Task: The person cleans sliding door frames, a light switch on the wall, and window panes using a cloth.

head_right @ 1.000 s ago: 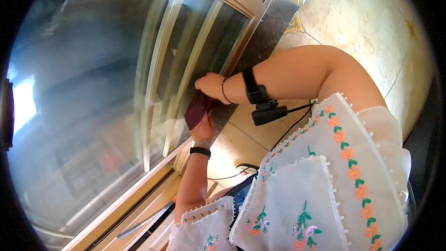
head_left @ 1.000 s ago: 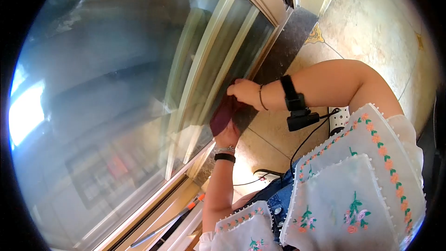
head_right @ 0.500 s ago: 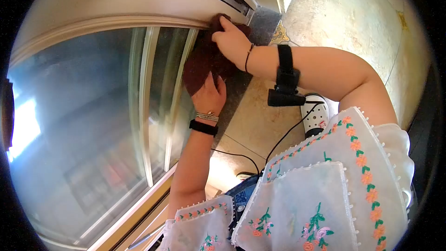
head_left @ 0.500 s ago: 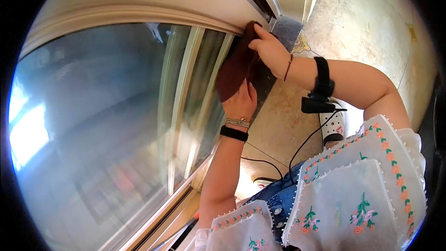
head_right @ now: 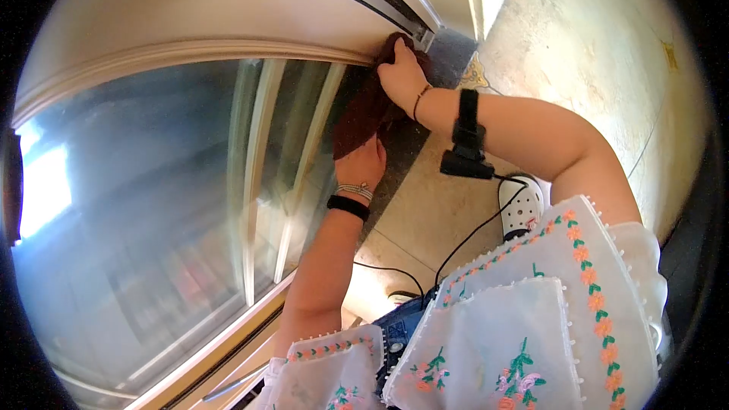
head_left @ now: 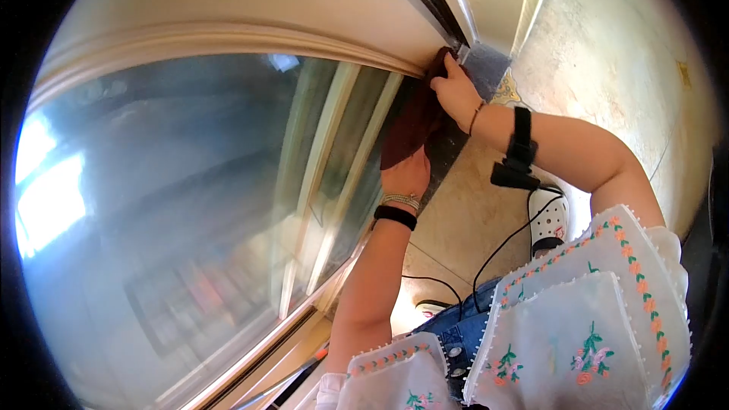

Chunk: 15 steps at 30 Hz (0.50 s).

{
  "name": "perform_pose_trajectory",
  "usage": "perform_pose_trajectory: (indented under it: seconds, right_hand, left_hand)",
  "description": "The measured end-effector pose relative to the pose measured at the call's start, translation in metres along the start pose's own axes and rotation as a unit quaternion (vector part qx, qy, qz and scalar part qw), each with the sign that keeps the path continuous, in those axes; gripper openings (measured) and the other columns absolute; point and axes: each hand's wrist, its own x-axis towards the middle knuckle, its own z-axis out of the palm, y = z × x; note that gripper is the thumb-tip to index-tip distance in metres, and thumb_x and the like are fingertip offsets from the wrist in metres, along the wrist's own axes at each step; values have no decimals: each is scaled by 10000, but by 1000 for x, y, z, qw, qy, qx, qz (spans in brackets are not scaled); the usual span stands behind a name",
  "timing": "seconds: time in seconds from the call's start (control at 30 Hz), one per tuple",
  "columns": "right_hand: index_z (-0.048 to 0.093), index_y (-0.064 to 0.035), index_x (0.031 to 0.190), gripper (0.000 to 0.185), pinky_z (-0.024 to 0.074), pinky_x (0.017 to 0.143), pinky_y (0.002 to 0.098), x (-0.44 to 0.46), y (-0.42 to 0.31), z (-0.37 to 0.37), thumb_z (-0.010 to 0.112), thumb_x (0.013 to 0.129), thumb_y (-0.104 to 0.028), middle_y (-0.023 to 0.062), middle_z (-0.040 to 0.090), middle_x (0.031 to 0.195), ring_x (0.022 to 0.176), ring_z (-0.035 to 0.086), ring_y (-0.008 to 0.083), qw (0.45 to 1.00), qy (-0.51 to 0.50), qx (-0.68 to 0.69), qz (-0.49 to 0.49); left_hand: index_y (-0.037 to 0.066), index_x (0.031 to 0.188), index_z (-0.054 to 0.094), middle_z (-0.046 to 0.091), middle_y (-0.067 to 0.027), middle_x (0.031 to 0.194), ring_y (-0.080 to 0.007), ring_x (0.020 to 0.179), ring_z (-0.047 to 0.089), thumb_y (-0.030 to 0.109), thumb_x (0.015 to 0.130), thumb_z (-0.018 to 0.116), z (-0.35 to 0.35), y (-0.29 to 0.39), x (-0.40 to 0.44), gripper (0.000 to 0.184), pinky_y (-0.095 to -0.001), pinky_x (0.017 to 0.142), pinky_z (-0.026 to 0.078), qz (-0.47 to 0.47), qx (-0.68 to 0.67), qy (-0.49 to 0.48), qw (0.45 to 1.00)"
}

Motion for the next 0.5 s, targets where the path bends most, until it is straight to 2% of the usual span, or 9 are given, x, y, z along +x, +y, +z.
perform_pose_trajectory:
  seconds: [0.03,0.07,0.13,0.17,0.23,0.27,0.33,0.43,0.5]
  right_hand:
    - [237,76,1344,644,264,1035,337,-6,-10,-1,488,771,-77,326,316,1329,1259,314,390,998,-8,-10,-54]
    - [237,76,1344,644,264,1035,337,-11,-21,-3,488,771,-77,326,316,1329,1259,314,390,998,-16,-11,-60]
    - [181,62,1370,673,176,1075,367,-24,-33,-9,498,789,-66,330,157,1398,1306,201,412,976,-36,-8,-215]
    - [181,62,1370,673,176,1075,367,-30,-49,-12,498,789,-66,330,157,1398,1306,201,412,974,-45,-7,-220]
    - [175,16,1398,669,127,1075,344,-37,-81,-17,490,809,15,241,100,1455,1364,109,301,935,-39,-14,-353]
    - [175,16,1398,669,127,1075,344,-36,-92,-19,490,809,15,241,100,1455,1364,109,301,933,-41,-10,-358]
    - [174,56,1374,685,189,1045,438,-33,-106,-23,519,789,-32,339,76,1404,1233,248,470,892,8,-79,-446]
    - [207,60,1361,670,223,1015,457,-22,-100,-24,529,785,-58,343,129,1386,1169,298,478,879,37,-83,-469]
    - [240,67,1343,668,245,1003,449,-14,-82,-21,552,772,-84,344,180,1363,1154,310,481,874,59,-118,-468]
  left_hand:
    - [69,1260,466,438,-175,1299,-353,1207,392,182,802,535,-7,0,2,477,-447,1029,284,-7,1,5,1000]
    - [69,1260,466,437,-175,1299,-356,1208,389,181,804,534,-20,2,6,475,-460,1028,277,-2,-10,29,1000]
    - [70,1260,466,436,-176,1300,-359,1209,386,180,806,532,-39,9,9,472,-473,1026,271,0,-7,50,999]
    - [61,1259,464,434,-185,1297,-369,1207,382,181,806,534,-53,10,11,473,-488,1021,265,-1,-22,72,997]
    - [52,1258,461,433,-194,1293,-379,1205,378,182,807,535,-80,13,15,475,-503,1016,259,-5,-29,100,995]
    - [37,1255,458,430,-202,1292,-390,1205,374,186,805,542,-92,17,15,482,-510,1013,255,-2,-21,137,990]
    - [22,1253,455,428,-210,1291,-400,1204,370,190,802,549,-108,24,15,490,-517,1011,252,5,-9,179,984]
    - [66,1229,501,491,-165,1248,-362,1164,442,166,780,569,-113,30,14,465,-485,991,309,1,-22,254,967]
    - [-10,1242,452,426,-218,1295,-416,1208,372,205,792,565,-101,25,11,512,-498,1025,249,-17,23,184,982]
